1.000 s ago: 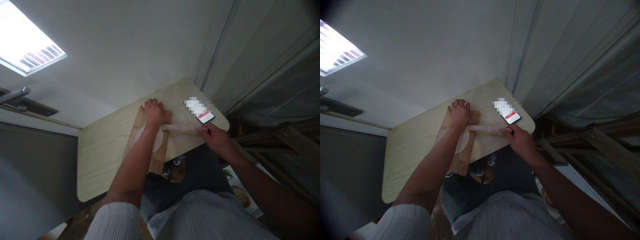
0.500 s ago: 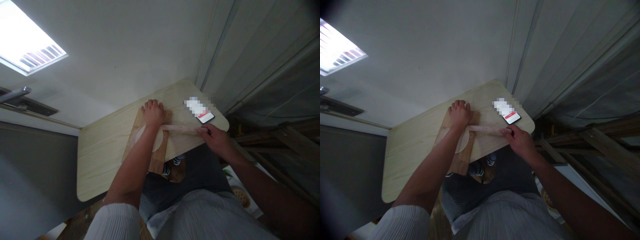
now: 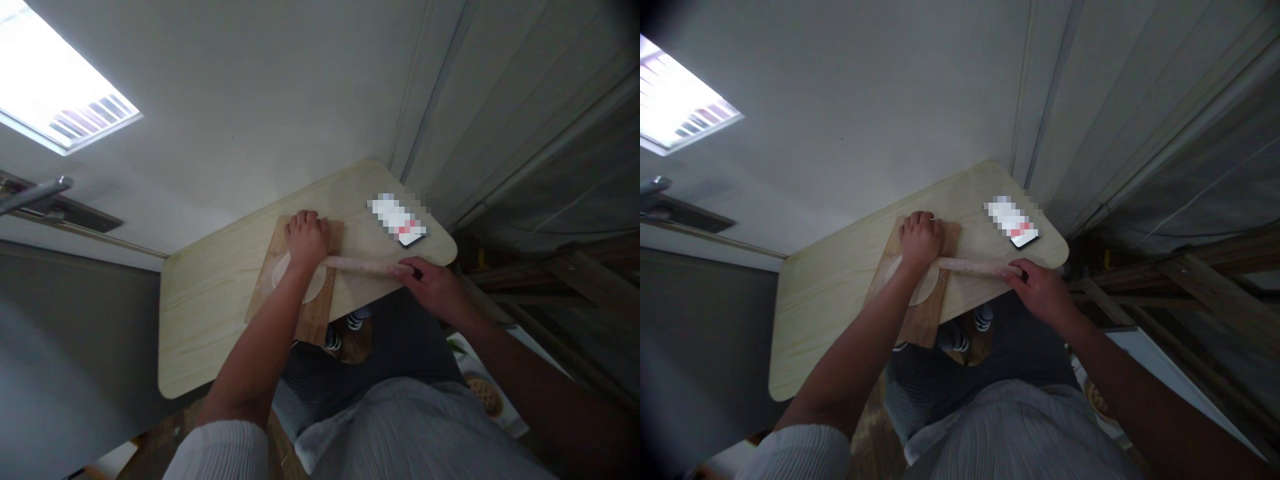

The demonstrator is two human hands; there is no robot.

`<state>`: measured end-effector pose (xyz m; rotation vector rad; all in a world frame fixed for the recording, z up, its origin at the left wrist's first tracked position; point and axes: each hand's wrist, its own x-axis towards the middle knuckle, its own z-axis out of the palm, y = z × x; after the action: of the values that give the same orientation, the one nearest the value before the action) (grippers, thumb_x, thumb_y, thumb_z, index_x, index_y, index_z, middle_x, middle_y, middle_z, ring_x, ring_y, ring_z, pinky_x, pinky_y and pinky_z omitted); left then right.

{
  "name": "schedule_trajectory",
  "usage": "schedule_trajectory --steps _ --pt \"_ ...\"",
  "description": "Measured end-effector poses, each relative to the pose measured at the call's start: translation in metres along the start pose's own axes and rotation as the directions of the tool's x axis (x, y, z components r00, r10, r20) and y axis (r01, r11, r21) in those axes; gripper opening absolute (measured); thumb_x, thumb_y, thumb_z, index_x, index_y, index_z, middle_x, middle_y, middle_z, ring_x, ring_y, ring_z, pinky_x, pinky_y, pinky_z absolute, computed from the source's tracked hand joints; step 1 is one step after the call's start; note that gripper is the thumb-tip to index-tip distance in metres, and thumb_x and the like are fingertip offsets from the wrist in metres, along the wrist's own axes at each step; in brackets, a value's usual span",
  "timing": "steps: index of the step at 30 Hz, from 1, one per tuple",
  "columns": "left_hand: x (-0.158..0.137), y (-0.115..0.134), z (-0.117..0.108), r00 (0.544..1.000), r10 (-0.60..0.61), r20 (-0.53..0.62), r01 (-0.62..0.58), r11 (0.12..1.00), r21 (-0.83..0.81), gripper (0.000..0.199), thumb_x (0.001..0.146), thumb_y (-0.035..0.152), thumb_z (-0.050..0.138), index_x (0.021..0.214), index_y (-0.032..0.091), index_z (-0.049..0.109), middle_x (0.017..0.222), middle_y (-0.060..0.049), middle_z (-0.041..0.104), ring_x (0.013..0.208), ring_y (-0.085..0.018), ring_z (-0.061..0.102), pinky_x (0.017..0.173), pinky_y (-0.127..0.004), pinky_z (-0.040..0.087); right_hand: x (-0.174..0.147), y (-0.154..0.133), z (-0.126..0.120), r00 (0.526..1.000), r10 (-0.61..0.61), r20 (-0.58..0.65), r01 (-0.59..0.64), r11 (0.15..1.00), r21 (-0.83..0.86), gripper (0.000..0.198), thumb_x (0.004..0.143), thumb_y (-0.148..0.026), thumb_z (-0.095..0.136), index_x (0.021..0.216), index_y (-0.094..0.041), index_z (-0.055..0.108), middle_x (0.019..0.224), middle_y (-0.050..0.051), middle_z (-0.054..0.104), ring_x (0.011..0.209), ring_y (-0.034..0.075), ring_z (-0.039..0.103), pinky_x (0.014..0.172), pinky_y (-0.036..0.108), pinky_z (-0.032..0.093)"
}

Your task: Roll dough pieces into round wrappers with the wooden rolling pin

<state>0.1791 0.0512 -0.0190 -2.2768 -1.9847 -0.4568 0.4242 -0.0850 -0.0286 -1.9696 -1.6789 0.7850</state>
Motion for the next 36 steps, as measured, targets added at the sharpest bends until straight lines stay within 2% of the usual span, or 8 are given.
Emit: schedule_trajectory --steps 6,22,31,36 --pt "-0.011 -0.002 -0.004 0.998 0.029 0.063 -0.029 1.0 0.004 0.037 0.102 0.041 0.032 0.118 0.022 0.06 0.13 -0.011 0.061 0.121 -0.031 0.052 0.103 -0.048 0.036 -0.005 0.001 -0.001 0.999 -0.022 0.042 0.023 1.0 -0.011 0.045 0.091 -0.059 0.052 0.105 -0.022 0.072 0.083 0.007 0.075 0.072 0.023 0.068 0.066 0.033 0.047" --pt "-0.041 -0.007 -0.014 0.994 0.024 0.108 -0.017 0.998 -0.065 0.044 0.103 0.044 0.03 0.131 0.027 0.059 0.142 -0.008 0.057 0.131 -0.03 0.045 0.113 -0.054 0.029 -0.012 0.002 0.003 0.987 -0.067 0.144 0.067 0.998 0.005 0.044 0.092 -0.061 0.05 0.093 -0.022 0.071 0.077 0.004 0.071 0.07 0.021 0.064 0.063 0.031 0.041" --pt "-0.067 -0.01 -0.024 0.993 0.01 0.115 -0.007 1.0 -0.02 0.046 0.102 0.041 0.033 0.144 0.031 0.047 0.154 -0.005 0.046 0.14 -0.029 0.039 0.117 -0.058 0.025 -0.022 0.003 0.007 0.971 -0.13 0.202 0.125 0.991 0.039 0.045 0.092 -0.063 0.05 0.096 -0.023 0.071 0.083 0.004 0.073 0.075 0.022 0.065 0.066 0.032 0.042" --pt "-0.083 -0.012 -0.03 0.991 0.014 0.131 -0.016 1.0 0.018 0.047 0.102 0.038 0.033 0.146 0.03 0.045 0.156 -0.006 0.043 0.143 -0.029 0.037 0.119 -0.06 0.02 -0.032 0.002 0.012 0.96 -0.151 0.235 0.143 0.988 0.054 0.048 0.092 -0.064 0.049 0.095 -0.023 0.072 0.088 0.005 0.074 0.078 0.022 0.067 0.068 0.032 0.044"
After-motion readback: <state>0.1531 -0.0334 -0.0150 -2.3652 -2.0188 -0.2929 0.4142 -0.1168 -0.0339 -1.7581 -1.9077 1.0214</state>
